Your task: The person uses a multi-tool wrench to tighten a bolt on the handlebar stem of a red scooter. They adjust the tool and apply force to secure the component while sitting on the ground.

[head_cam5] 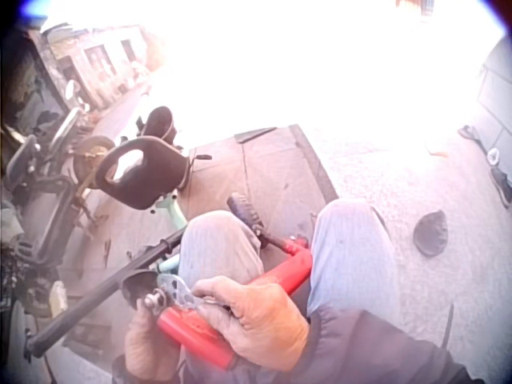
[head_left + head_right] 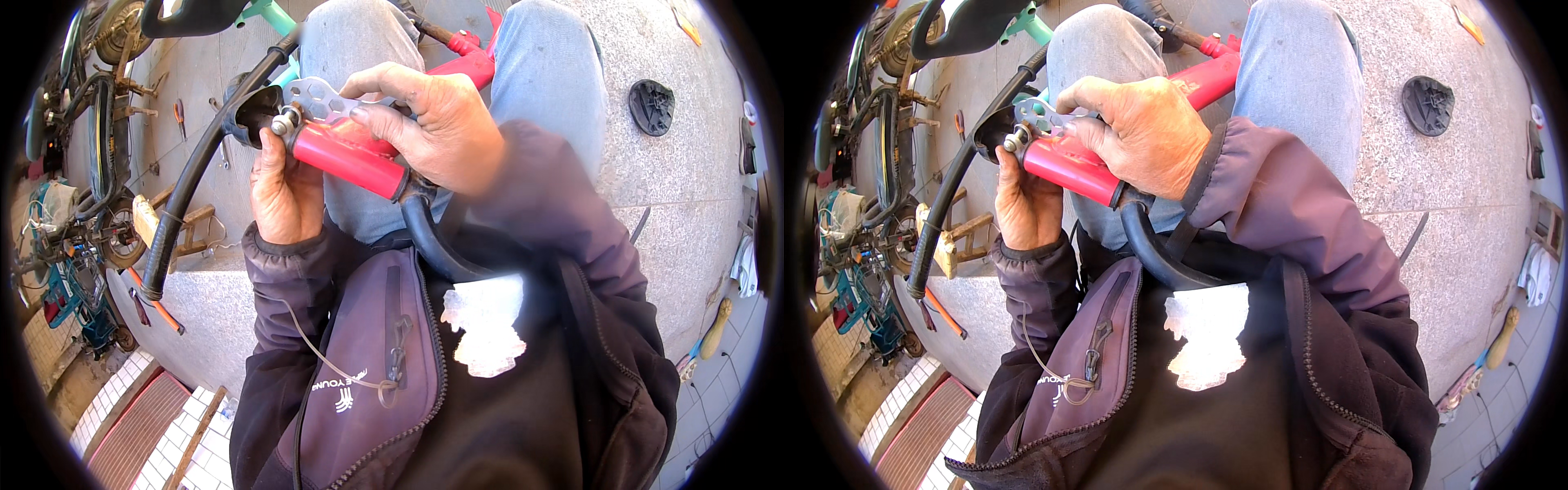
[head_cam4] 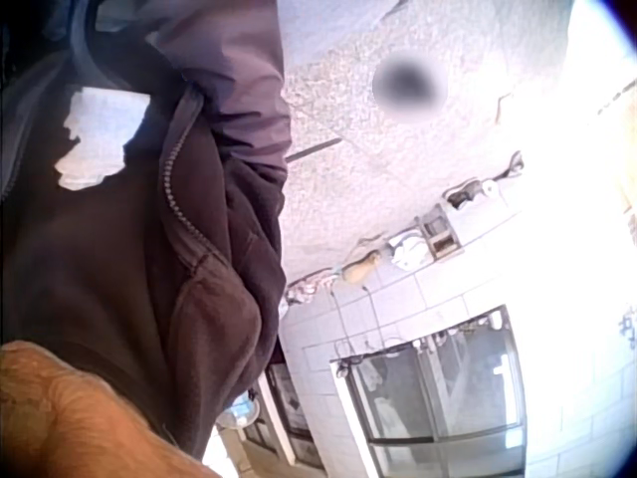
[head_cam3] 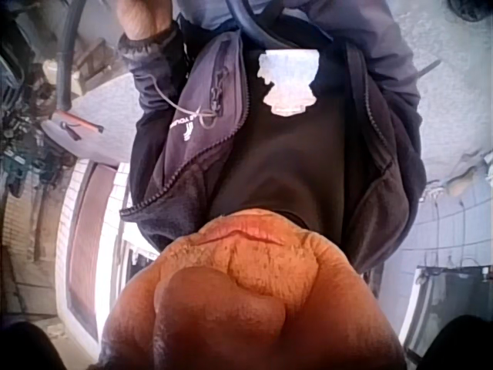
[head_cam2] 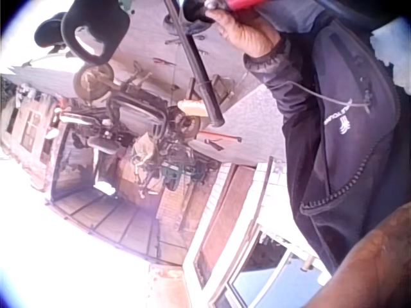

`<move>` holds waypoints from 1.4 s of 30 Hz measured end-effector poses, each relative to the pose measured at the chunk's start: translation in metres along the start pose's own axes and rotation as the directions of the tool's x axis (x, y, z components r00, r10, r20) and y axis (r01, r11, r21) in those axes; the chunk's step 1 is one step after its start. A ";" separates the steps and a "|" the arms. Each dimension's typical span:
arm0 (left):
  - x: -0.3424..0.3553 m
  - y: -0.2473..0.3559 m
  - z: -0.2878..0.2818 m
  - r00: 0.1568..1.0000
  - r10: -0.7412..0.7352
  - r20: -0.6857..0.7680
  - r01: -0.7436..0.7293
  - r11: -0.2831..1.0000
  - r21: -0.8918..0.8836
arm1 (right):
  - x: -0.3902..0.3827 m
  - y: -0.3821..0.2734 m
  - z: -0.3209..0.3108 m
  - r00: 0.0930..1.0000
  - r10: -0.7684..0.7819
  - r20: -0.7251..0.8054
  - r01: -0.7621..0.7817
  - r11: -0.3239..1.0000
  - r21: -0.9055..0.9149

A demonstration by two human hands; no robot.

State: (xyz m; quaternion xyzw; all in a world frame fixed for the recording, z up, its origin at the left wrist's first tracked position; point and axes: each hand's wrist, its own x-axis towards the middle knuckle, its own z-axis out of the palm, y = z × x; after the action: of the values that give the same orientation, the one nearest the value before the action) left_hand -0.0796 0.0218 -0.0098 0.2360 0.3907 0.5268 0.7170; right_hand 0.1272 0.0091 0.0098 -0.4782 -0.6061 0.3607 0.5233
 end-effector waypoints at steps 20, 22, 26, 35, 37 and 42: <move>0.000 0.003 0.003 0.999 -0.003 0.038 0.002 1.000 0.016 | 0.030 -0.019 -0.017 0.975 -0.017 0.223 0.043 0.992 -0.115; 0.001 0.003 0.002 0.999 -0.007 0.052 0.006 1.000 0.022 | 0.049 -0.030 -0.028 0.935 -0.043 0.353 0.135 0.961 -0.240; 0.002 0.002 -0.004 0.998 0.000 0.070 -0.004 0.998 0.065 | 0.093 -0.028 -0.033 0.865 -0.018 0.501 0.142 0.967 -0.212; -0.003 0.009 -0.016 0.997 0.030 0.068 -0.032 0.999 0.027 | 0.177 -0.074 -0.017 0.454 0.217 0.864 0.373 0.835 -0.405; 0.003 0.006 0.004 0.992 -0.020 0.127 0.013 0.999 0.052 | 0.152 -0.060 -0.051 0.646 0.292 0.705 -0.053 0.939 -0.341; 0.001 0.005 -0.012 0.998 0.002 0.059 -0.004 0.999 0.034 | 0.089 -0.021 -0.066 0.897 0.253 0.362 -0.329 0.930 0.164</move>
State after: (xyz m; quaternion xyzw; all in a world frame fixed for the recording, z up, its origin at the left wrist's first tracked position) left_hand -0.0920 0.0232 -0.0128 0.2643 0.3782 0.5140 0.7231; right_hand 0.1878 0.0845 0.0685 -0.4343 -0.5634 0.5764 0.4022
